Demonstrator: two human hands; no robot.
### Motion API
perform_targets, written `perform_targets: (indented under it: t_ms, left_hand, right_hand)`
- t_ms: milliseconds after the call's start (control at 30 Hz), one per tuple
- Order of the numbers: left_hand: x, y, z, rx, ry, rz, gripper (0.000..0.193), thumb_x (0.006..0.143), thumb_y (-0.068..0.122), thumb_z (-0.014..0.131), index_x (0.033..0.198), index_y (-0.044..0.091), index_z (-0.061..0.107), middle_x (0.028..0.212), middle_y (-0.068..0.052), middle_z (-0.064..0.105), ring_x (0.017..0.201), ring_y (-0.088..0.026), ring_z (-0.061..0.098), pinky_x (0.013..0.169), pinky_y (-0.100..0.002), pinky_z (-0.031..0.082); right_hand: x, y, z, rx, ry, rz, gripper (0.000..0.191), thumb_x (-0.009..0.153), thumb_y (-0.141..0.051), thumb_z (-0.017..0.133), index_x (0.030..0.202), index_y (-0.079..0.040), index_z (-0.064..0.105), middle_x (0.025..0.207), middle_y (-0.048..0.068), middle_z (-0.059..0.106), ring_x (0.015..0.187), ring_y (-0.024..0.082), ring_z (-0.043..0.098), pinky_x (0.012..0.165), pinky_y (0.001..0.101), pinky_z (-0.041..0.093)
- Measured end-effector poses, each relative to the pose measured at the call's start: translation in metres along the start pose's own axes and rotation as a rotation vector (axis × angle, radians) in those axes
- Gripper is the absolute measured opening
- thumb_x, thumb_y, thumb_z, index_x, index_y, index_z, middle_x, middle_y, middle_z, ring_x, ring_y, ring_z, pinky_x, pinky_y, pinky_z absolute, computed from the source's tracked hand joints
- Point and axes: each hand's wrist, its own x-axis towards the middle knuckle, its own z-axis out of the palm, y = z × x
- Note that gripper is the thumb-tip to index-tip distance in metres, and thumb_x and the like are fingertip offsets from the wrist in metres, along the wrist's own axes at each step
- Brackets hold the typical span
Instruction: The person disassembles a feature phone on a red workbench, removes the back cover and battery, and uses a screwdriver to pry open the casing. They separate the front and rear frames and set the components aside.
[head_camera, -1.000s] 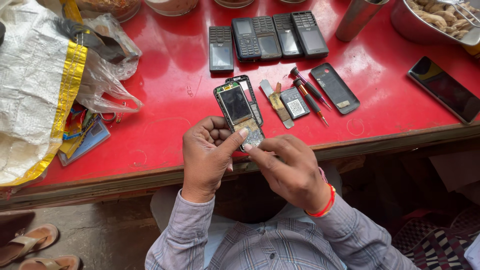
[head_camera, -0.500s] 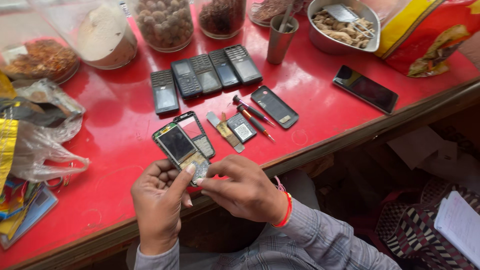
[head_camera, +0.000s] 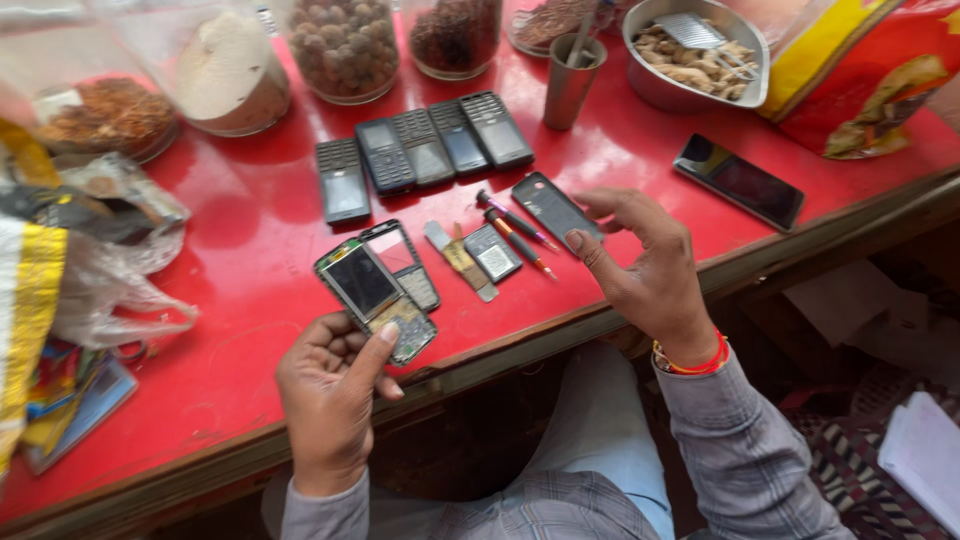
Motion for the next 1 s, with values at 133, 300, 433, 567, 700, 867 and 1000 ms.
perform_targets:
  t_ms: [133, 300, 433, 567, 700, 867, 1000]
  left_hand:
    - [-0.012, 0.008, -0.011, 0.059, 0.067, 0.014, 0.023, 0.085, -0.001, 0.074, 0.105, -0.007, 0.065, 0.087, -0.013, 0.075, 0.061, -0.008, 0.065, 0.043, -0.02, 0.051]
    - [-0.014, 0.019, -0.021, 0.197, 0.142, 0.131, 0.019, 0.091, 0.001, 0.072, 0.107, -0.007, 0.065, 0.084, -0.009, 0.07, 0.063, -0.008, 0.063, 0.048, -0.021, 0.056]
    - [-0.014, 0.01, -0.022, 0.277, 0.179, 0.147, 0.022, 0.088, 0.001, 0.071, 0.108, -0.005, 0.064, 0.085, -0.008, 0.071, 0.068, -0.006, 0.068, 0.049, -0.022, 0.059]
    - [-0.01, 0.007, -0.03, 0.201, 0.136, 0.189, 0.022, 0.093, 0.001, 0.07, 0.112, -0.007, 0.065, 0.086, -0.007, 0.07, 0.067, -0.006, 0.064, 0.051, -0.021, 0.058]
    - [-0.004, 0.009, -0.029, 0.183, 0.133, 0.189, 0.027, 0.092, 0.001, 0.071, 0.117, -0.009, 0.065, 0.084, -0.007, 0.07, 0.066, -0.006, 0.064, 0.051, -0.02, 0.058]
    - [-0.002, 0.013, -0.031, 0.172, 0.123, 0.139, 0.03, 0.091, 0.002, 0.072, 0.119, -0.008, 0.065, 0.084, -0.008, 0.071, 0.066, -0.007, 0.066, 0.049, -0.021, 0.057]
    - [0.001, 0.018, -0.035, 0.179, 0.108, 0.165, 0.032, 0.091, 0.002, 0.071, 0.121, -0.008, 0.065, 0.086, -0.008, 0.072, 0.067, -0.007, 0.067, 0.05, -0.021, 0.059]
  right_hand:
    - [-0.01, -0.016, 0.023, -0.075, -0.117, -0.167, 0.027, 0.091, -0.012, 0.076, 0.116, -0.002, 0.073, 0.111, 0.015, 0.073, 0.1, 0.025, 0.07, 0.082, 0.034, 0.055]
    - [-0.008, -0.042, 0.066, 0.053, -0.352, 0.056, 0.02, 0.089, -0.018, 0.076, 0.105, -0.007, 0.077, 0.092, 0.011, 0.074, 0.075, 0.026, 0.068, 0.065, 0.0366, 0.054]
    - [-0.009, -0.067, 0.106, -0.134, -0.213, -0.23, 0.032, 0.086, -0.026, 0.081, 0.096, 0.002, 0.07, 0.09, 0.017, 0.065, 0.087, 0.035, 0.064, 0.075, 0.0461, 0.051]
    - [0.003, -0.073, 0.13, -0.313, -0.169, -0.268, 0.045, 0.079, -0.036, 0.083, 0.085, 0.004, 0.063, 0.085, 0.022, 0.059, 0.083, 0.04, 0.061, 0.075, 0.0479, 0.051]
    - [0.009, -0.068, 0.134, -0.295, -0.161, -0.312, 0.039, 0.073, -0.029, 0.082, 0.081, 0.003, 0.061, 0.084, 0.022, 0.059, 0.082, 0.04, 0.061, 0.072, 0.0474, 0.051]
    - [0.015, -0.06, 0.126, -0.253, -0.256, -0.15, 0.016, 0.089, -0.012, 0.072, 0.091, 0.002, 0.067, 0.085, 0.018, 0.066, 0.081, 0.035, 0.067, 0.073, 0.0448, 0.053]
    - [0.016, -0.058, 0.111, 0.458, -0.261, 0.247, 0.02, 0.095, -0.005, 0.067, 0.111, 0.006, 0.071, 0.095, 0.015, 0.074, 0.083, 0.021, 0.071, 0.075, 0.0331, 0.059]
